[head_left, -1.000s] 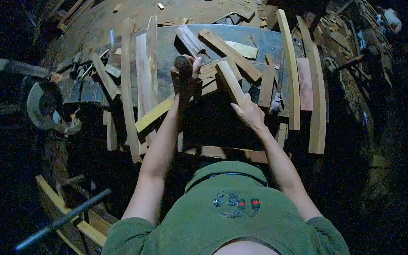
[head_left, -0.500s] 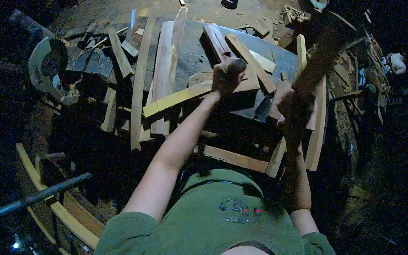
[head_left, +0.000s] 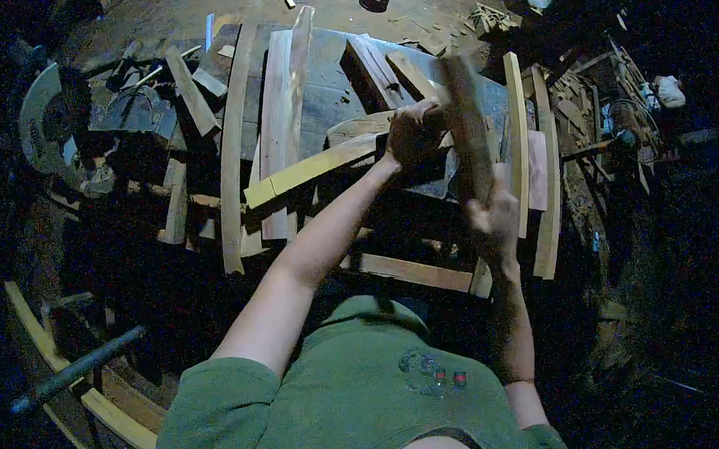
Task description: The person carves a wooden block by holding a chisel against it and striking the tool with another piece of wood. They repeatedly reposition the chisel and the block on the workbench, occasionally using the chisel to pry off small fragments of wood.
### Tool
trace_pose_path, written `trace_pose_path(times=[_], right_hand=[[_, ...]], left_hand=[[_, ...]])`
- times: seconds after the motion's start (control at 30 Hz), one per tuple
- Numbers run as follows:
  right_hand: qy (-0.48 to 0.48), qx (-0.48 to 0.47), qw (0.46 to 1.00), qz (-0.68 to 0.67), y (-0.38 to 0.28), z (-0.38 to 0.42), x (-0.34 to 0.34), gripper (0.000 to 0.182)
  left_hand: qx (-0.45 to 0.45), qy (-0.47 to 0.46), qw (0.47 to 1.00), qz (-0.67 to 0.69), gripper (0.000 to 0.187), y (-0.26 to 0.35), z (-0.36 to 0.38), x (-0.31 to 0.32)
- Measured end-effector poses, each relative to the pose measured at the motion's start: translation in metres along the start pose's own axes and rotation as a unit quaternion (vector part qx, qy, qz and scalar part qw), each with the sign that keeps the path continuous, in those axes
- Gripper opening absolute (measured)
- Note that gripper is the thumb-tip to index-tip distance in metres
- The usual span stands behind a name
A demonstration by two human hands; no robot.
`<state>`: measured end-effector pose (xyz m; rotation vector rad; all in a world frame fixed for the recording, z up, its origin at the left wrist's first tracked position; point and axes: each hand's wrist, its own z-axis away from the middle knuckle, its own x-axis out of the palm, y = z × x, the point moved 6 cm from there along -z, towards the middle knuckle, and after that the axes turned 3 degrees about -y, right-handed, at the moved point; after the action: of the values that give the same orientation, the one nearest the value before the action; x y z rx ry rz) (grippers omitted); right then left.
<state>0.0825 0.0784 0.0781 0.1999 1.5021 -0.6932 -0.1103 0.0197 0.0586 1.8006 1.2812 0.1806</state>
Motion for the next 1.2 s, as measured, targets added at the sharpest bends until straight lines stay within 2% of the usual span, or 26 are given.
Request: trace_pose_path(times=[0.03,0.07,0.1,0.17,0.2,0.3,0.33,0.37,0.43,0.47,0.5,0.57,0.63,0.67,0.7,0.73,0.83,0.97,1.03,1.1,1.13,1.17,1.2], right_hand=[[0.129,-0.034,0.991,-0.028,-0.022,0.013,-0.012,0.055],[0.150,-0.038,0.983,-0.099,-0.034,0.019,-0.027,0.051],[0.161,-0.050,0.971,-0.171,-0.043,0.019,-0.038,0.048],[0.117,-0.040,0.980,-0.154,-0.045,0.011,-0.032,0.049],[0.080,-0.022,0.988,-0.130,-0.043,0.006,-0.027,0.051],[-0.026,0.057,0.996,-0.063,-0.027,0.007,-0.004,0.056],[0.101,0.012,0.990,-0.094,-0.030,0.016,-0.009,0.061],[0.108,0.021,0.990,-0.093,-0.025,0.016,-0.010,0.061],[0.136,-0.028,0.967,-0.212,-0.031,0.022,-0.017,0.061],[0.204,-0.095,0.894,-0.387,-0.027,0.020,-0.007,0.056],[0.210,-0.083,0.893,-0.389,-0.023,0.011,0.006,0.056],[0.172,0.073,0.909,-0.372,-0.006,-0.006,0.032,0.058],[0.028,0.147,0.915,-0.375,-0.012,-0.016,0.047,0.043],[0.032,0.142,0.922,-0.360,0.000,-0.022,0.074,0.042],[0.021,0.158,0.929,-0.335,0.006,-0.026,0.094,0.052],[0.003,0.169,0.932,-0.321,0.008,-0.026,0.103,0.052],[-0.032,0.175,0.946,-0.271,0.010,-0.027,0.120,0.053],[-0.077,0.179,0.963,-0.189,0.014,-0.027,0.121,0.054],[-0.083,0.174,0.964,-0.186,0.019,-0.031,0.121,0.054],[-0.092,0.166,0.966,-0.177,0.025,-0.028,0.122,0.054],[-0.095,0.159,0.967,-0.173,0.026,-0.029,0.121,0.054],[-0.096,0.148,0.970,-0.169,0.027,-0.032,0.120,0.054],[-0.098,0.142,0.971,-0.166,0.028,-0.036,0.120,0.054]], left_hand=[[-0.010,-0.002,0.998,0.056,0.024,-0.004,0.005,0.005],[-0.018,0.001,0.994,0.109,0.025,-0.010,0.004,0.007],[0.002,-0.065,0.997,0.036,0.026,0.013,0.003,-0.011],[0.015,-0.023,0.999,0.019,0.025,0.005,0.011,-0.008],[0.028,0.004,0.994,0.105,0.024,0.014,0.008,-0.017],[0.004,-0.016,0.993,0.119,0.023,0.020,0.013,-0.016],[0.021,-0.041,0.992,0.121,0.023,0.026,0.012,-0.014],[0.028,-0.047,0.990,0.128,0.023,0.024,0.009,-0.011],[-0.013,-0.079,0.987,0.137,0.025,0.012,0.016,-0.008],[-0.011,-0.091,0.986,0.142,0.025,0.009,0.016,-0.009],[-0.044,-0.059,0.992,0.106,0.027,0.002,0.014,-0.016],[-0.109,-0.001,0.994,0.030,0.030,-0.014,0.016,-0.035],[-0.168,0.053,0.975,0.139,0.027,-0.048,0.009,-0.055],[-0.226,0.103,0.948,0.200,0.025,-0.062,0.011,-0.067],[-0.285,0.153,0.911,0.256,0.023,-0.066,0.011,-0.081],[-0.300,0.185,0.875,0.332,0.021,-0.078,0.015,-0.086],[-0.304,0.280,0.787,0.457,0.023,-0.102,0.023,-0.097],[-0.294,0.328,0.755,0.486,0.023,-0.100,0.025,-0.111],[-0.298,0.315,0.764,0.477,0.023,-0.099,0.022,-0.117],[-0.256,0.274,0.810,0.451,0.024,-0.087,0.017,-0.124],[-0.259,0.283,0.839,0.385,0.021,-0.079,0.013,-0.126],[-0.257,0.291,0.838,0.384,0.021,-0.076,0.015,-0.125],[-0.254,0.247,0.863,0.360,0.017,-0.069,0.012,-0.121]])
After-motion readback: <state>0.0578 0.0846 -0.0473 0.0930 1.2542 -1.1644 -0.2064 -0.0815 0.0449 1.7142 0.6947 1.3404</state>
